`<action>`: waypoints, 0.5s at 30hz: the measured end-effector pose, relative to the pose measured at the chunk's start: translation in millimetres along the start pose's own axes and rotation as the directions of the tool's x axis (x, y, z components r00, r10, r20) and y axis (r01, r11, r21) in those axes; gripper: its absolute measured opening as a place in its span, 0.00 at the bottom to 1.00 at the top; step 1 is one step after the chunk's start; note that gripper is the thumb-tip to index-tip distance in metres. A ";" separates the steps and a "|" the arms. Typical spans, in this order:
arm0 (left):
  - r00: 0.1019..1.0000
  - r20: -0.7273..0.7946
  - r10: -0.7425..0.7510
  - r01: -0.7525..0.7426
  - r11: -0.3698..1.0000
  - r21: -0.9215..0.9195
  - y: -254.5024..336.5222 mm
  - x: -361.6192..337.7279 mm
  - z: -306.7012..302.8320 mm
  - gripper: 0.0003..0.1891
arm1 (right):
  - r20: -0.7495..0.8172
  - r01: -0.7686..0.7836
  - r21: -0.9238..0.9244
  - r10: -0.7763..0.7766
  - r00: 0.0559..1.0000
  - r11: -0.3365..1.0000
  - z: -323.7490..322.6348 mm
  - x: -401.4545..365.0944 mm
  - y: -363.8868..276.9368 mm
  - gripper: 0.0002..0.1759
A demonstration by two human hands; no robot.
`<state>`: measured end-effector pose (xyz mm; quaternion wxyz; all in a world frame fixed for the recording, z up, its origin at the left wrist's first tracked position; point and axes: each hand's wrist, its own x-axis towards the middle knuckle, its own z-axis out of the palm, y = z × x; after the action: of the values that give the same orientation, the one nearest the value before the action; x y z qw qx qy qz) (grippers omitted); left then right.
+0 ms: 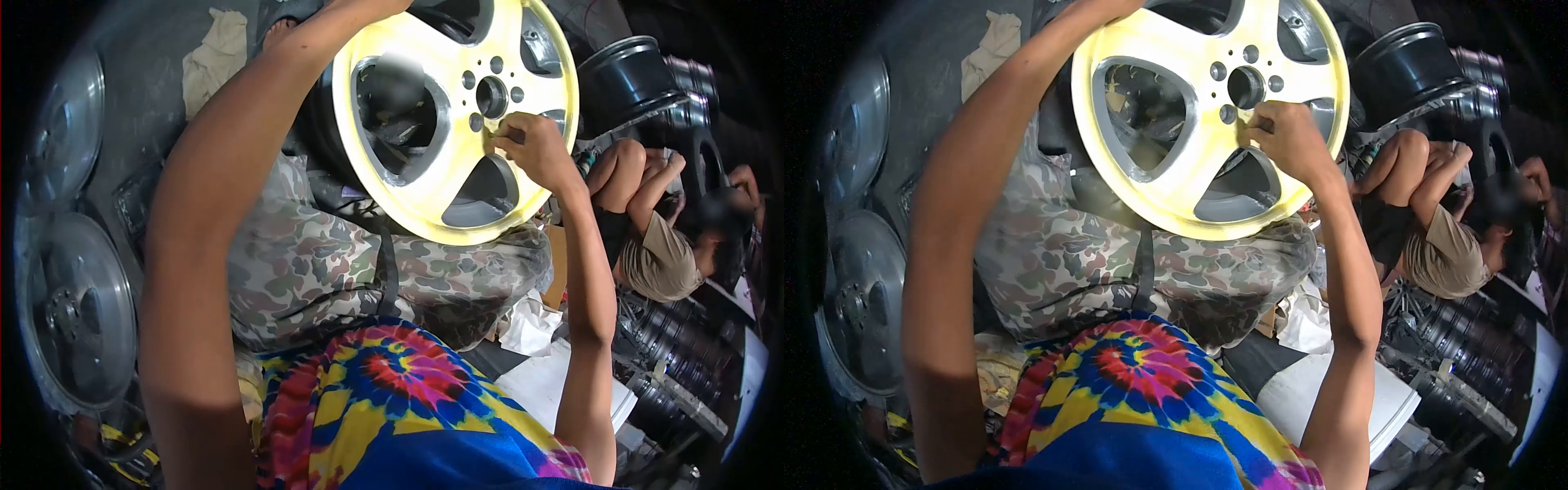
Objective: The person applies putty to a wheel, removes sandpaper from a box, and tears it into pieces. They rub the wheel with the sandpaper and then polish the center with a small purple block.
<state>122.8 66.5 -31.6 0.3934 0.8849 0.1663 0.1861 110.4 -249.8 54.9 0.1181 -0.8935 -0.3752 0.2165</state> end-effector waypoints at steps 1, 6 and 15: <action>1.000 -0.012 -0.020 0.020 1.000 0.020 -1.4 3.2 3.8 0.16 | 0.005 -0.056 0.021 0.056 0.998 0.998 2.4 -0.5 5.0 0.07; 0.999 -0.031 -0.020 0.020 1.000 -0.006 14.2 -3.4 -4.2 0.15 | 0.015 -0.020 -0.064 0.021 1.000 0.998 0.6 -1.1 6.1 0.06; 0.997 0.034 -0.070 0.070 0.997 -0.017 7.8 0.9 -4.4 0.16 | 0.041 0.194 -0.242 -0.190 0.981 0.951 10.0 5.7 5.9 0.04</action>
<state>122.7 64.8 -22.8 0.4102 0.8779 0.1890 0.1590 112.8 -249.3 42.2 0.0242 -0.8587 -0.4851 0.1638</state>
